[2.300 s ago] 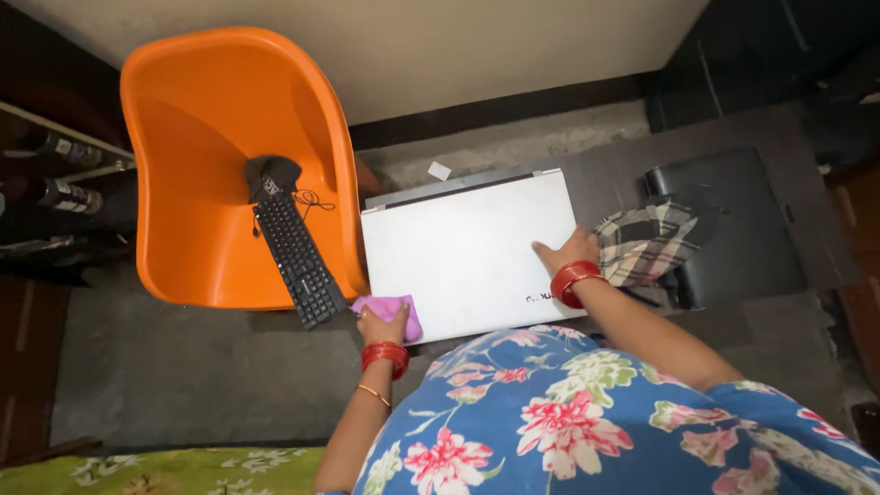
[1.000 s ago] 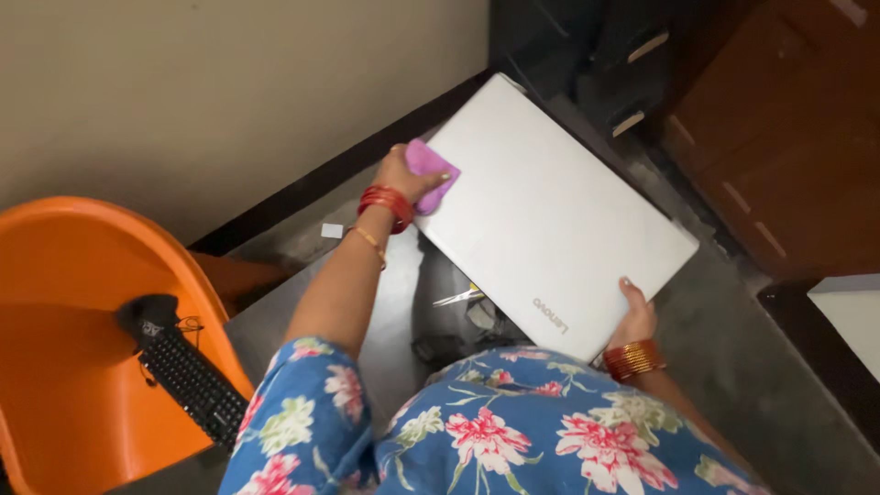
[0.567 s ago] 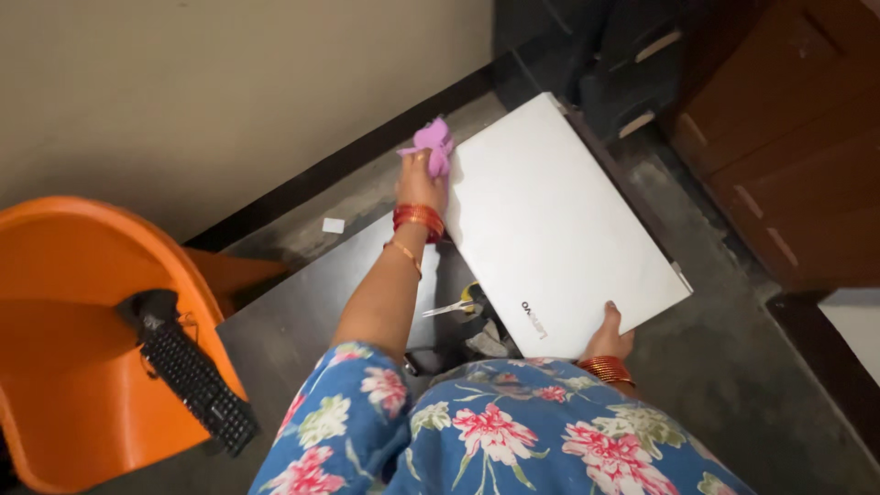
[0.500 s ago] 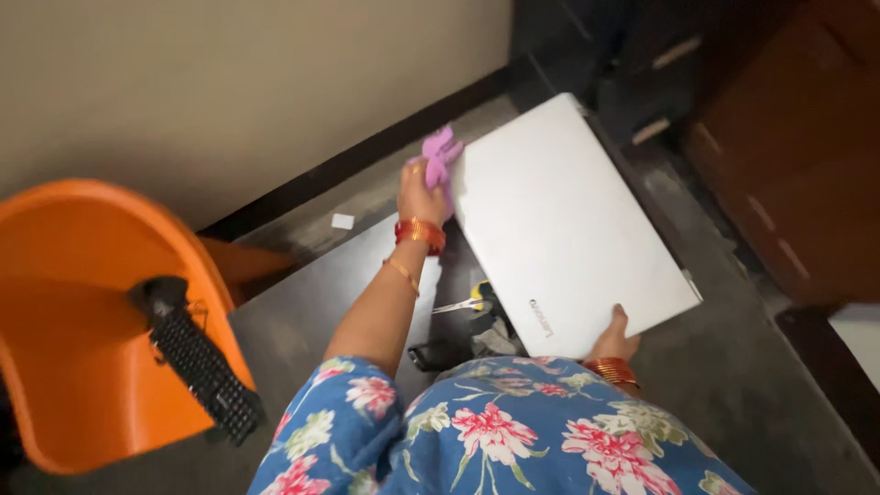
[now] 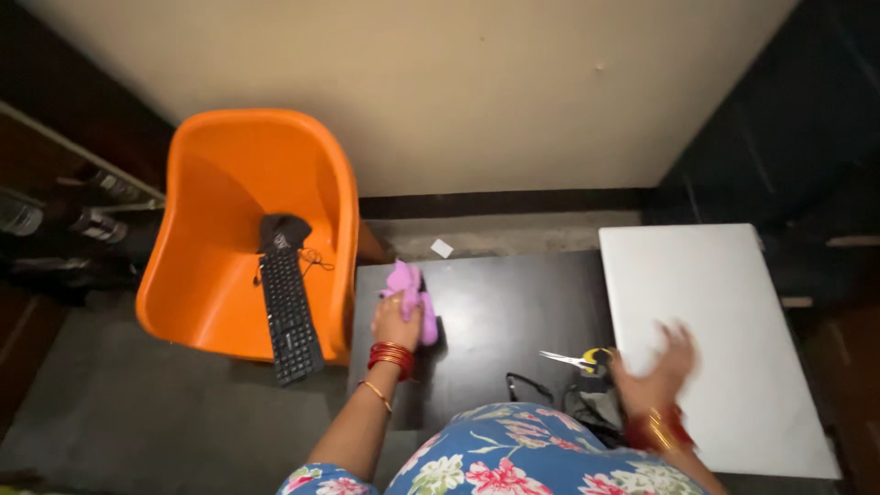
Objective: The person wipes the keyboard and palm rest of a laptop with a purple cloth, then closes the laptop. The person then wipes a dark wristwatch with the same cloth and places it on the table. Finally, the person wipes the table surface.
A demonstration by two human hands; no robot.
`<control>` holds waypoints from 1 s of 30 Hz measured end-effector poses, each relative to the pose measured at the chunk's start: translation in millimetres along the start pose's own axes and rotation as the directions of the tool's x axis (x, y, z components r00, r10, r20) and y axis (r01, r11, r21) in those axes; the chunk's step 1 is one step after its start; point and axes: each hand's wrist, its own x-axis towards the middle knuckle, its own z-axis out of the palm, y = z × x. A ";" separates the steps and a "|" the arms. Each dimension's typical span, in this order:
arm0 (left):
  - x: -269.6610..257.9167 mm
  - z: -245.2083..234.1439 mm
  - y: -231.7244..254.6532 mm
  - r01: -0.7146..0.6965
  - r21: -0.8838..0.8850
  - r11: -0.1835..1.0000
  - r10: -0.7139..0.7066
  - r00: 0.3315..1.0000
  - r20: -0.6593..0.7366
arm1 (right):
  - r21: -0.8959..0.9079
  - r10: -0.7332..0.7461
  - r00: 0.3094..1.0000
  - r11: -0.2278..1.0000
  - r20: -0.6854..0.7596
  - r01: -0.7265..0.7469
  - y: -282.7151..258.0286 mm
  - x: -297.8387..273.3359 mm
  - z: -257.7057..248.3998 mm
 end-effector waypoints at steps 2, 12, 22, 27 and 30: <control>-10.8 6.0 -1.4 -0.130 0.270 0.954 0.095 0.986 0.140 | -0.277 -0.171 0.922 0.920 0.349 0.276 -45.2 21.1 38.4; -59.2 9.1 9.7 -0.526 0.265 0.808 0.250 0.713 0.655 | -0.556 0.469 0.305 0.628 0.829 0.545 -118.6 6.9 95.7; 67.5 10.7 -31.2 -0.181 0.528 0.830 -0.138 0.851 0.507 | -0.515 0.448 0.270 0.626 0.852 0.585 -107.4 8.9 97.1; 38.1 83.1 55.7 -0.588 0.313 0.746 0.321 0.729 0.605 | -0.486 0.407 0.272 0.648 0.872 0.587 -93.3 9.2 95.8; 0.4 82.8 98.1 -0.720 0.191 0.667 0.382 0.551 0.742 | -0.467 0.370 0.287 0.637 0.883 0.613 -82.3 7.5 95.6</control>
